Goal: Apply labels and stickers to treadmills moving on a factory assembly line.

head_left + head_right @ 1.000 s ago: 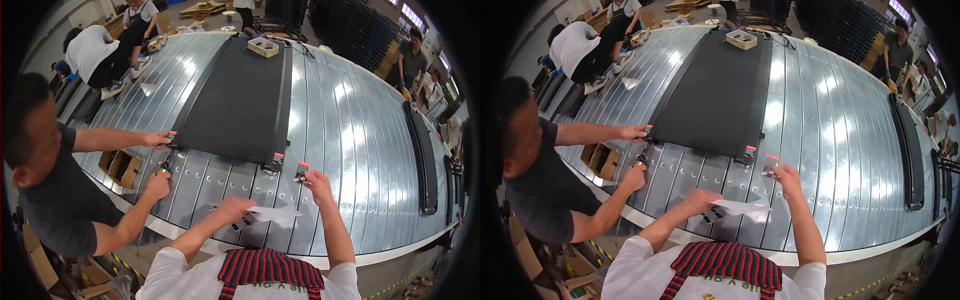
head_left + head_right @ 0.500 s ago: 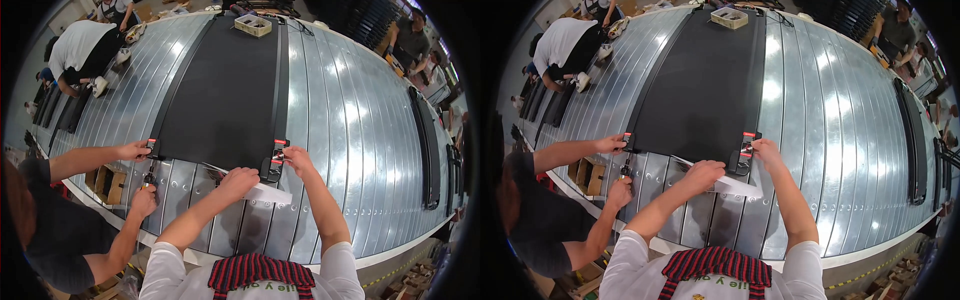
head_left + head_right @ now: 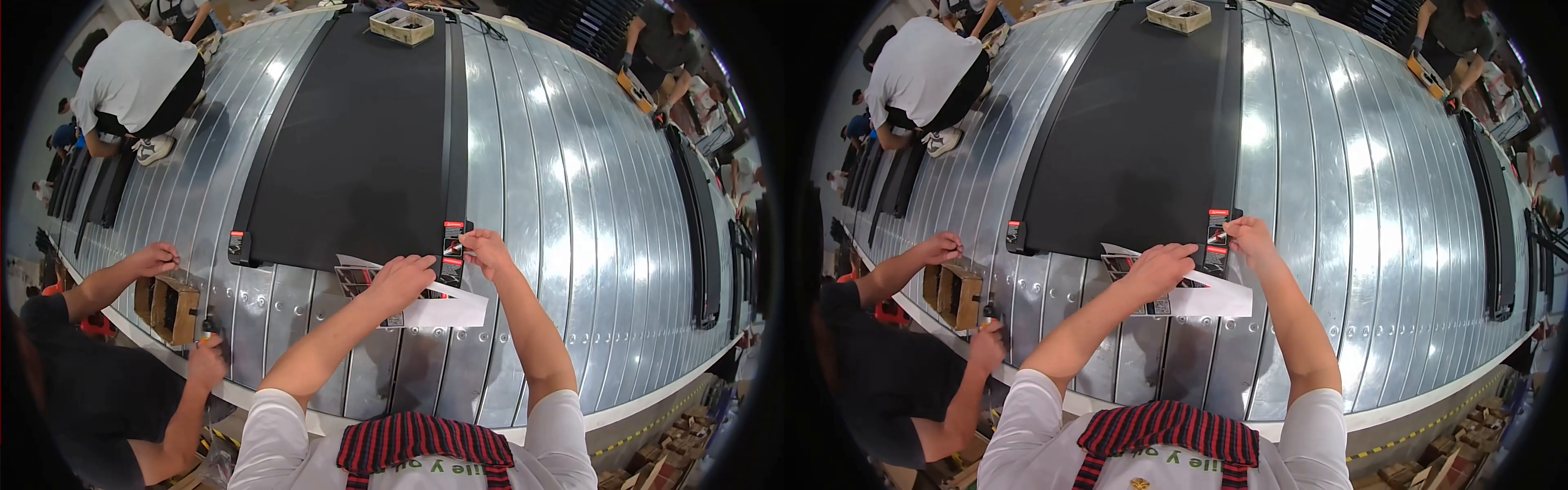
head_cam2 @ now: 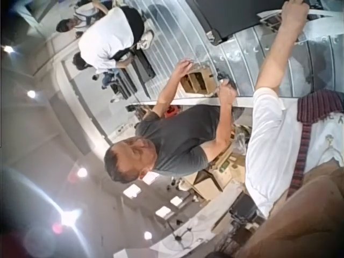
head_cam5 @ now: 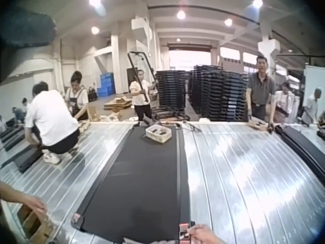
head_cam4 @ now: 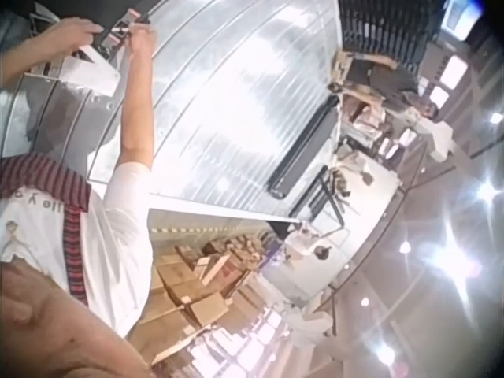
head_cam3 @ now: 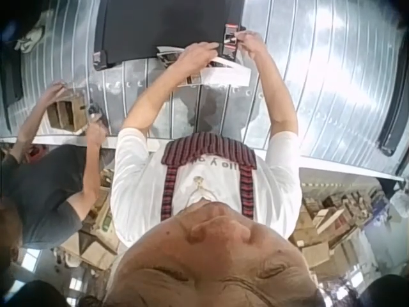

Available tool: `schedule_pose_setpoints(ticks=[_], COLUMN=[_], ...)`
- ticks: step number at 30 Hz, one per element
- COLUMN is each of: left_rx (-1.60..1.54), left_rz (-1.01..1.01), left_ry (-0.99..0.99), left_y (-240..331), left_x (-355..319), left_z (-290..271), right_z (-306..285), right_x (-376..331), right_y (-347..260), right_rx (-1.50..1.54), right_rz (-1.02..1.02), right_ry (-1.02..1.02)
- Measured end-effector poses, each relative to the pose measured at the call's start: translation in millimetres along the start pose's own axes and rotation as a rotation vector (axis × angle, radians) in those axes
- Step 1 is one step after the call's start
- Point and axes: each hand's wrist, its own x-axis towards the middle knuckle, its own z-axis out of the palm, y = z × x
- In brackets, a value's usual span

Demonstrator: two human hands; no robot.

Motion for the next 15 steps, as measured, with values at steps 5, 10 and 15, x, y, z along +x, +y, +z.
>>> schedule_pose_setpoints(ticks=[5, 10, 15], left_rx=[0.008, 0.014, -0.002], left_rz=[-0.002, -0.018, -0.010], left_ry=[-0.013, -0.001, -0.008], left_y=[0.1, 1.8, 0.0], left_x=[3.6, 5.2, 7.2], left_z=[2.7, 3.2, 2.6], right_z=[1.6, 3.1, 3.7], right_x=[-3.4, -2.7, -3.2], right_y=[2.3, 5.5, 5.1], right_rx=[0.017, 0.034, 0.038], right_rz=[-0.026, -0.051, -0.066], right_ry=[0.004, 0.024, 0.033])
